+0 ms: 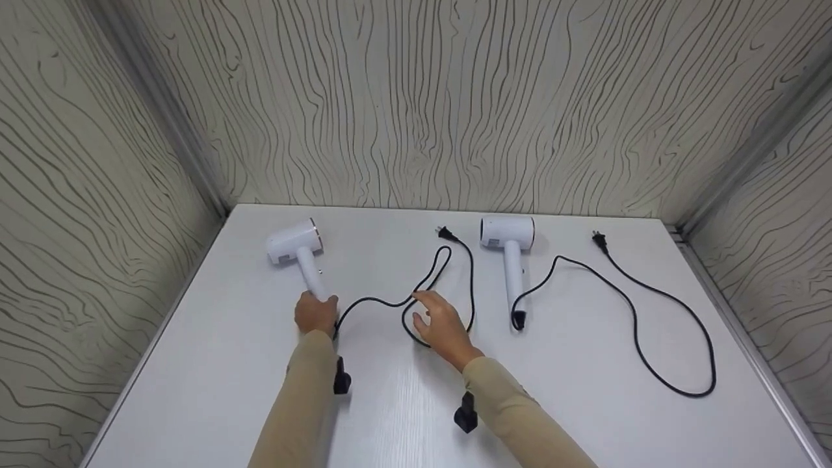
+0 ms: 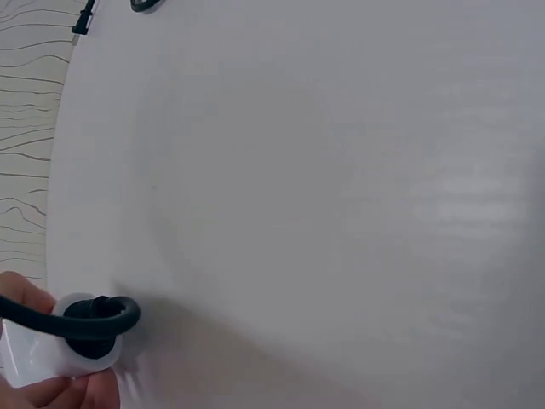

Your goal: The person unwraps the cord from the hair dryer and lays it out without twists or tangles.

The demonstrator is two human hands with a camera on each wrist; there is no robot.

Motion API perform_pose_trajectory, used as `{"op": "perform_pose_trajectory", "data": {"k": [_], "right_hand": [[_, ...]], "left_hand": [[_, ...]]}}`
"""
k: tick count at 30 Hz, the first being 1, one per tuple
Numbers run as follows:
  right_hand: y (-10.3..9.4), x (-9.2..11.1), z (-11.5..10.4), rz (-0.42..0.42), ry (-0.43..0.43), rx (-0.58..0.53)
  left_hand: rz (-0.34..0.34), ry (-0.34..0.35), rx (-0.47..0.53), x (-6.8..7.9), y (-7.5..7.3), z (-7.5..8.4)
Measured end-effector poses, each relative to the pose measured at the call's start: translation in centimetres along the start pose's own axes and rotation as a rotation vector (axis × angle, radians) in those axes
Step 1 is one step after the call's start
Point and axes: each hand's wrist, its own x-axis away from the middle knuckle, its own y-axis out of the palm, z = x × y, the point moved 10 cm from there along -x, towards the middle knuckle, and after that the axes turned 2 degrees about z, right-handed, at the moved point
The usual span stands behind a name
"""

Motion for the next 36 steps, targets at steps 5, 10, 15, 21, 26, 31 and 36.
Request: {"op": "perform_pose_trajectory", "data": {"k": [5, 10, 15, 21, 26, 31, 36], "right_hand": [[1.8, 0.2, -0.5, -0.088, 0.015, 0.061], [3.3, 0.3, -1.0, -0.141, 0.003, 0.093], [5.0, 0.6, -1.0, -0.221, 0.030, 0.123], [6.9, 1.6, -0.4, -0.349, 0.085, 0.135], [7.5, 2.0, -0.2, -0.384, 0.110, 0.131], [7.6, 2.4, -0.1, -0.375, 0.092, 0.160], [7.3, 2.8, -0.2, -0.349, 0.061, 0.185]], "left_hand": [[0.001, 0.045, -0.026, -0.4, -0.3, 0.0], [-0.006, 0.121, -0.040, -0.5, -0.7, 0.6], [-0.021, 0.182, -0.068, -1.2, -0.6, 0.5], [-0.052, 0.237, -0.148, -1.6, -0.5, 0.3], [-0.051, 0.276, -0.213, -2.0, -0.5, 0.2], [0.021, 0.363, -0.300, -1.9, -1.3, 0.6], [0.206, 0.464, -0.463, -1.1, -2.6, 0.8]]}}
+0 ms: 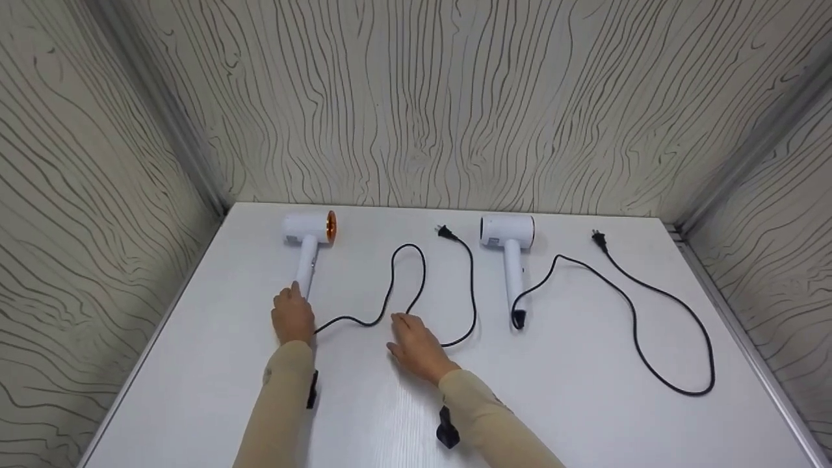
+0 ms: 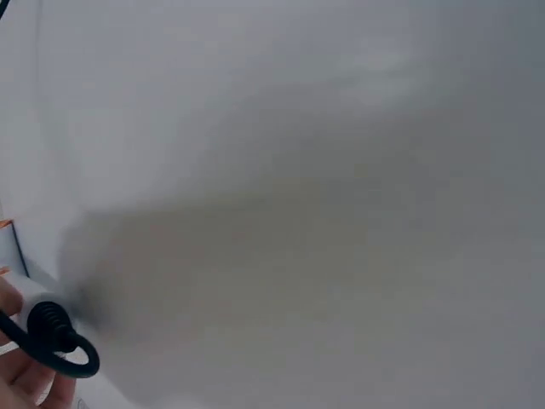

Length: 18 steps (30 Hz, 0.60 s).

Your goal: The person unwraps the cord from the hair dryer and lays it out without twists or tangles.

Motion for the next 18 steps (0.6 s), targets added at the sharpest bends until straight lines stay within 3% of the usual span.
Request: {"op": "perform_pose_trajectory", "data": {"k": [5, 12, 18], "right_hand": [[-0.4, 0.6, 0.1, 0.031, 0.000, -0.049], [-0.9, 1.7, 0.3, 0.053, 0.008, -0.107], [-1.5, 2.5, 0.6, 0.071, 0.002, -0.123]], "left_hand": [[0.081, -0.015, -0.089, 1.0, -1.0, -0.3], [0.018, -0.046, -0.099, 1.6, -0.6, -1.2], [0.009, -0.063, -0.085, 1.3, -0.7, -1.9]]}}
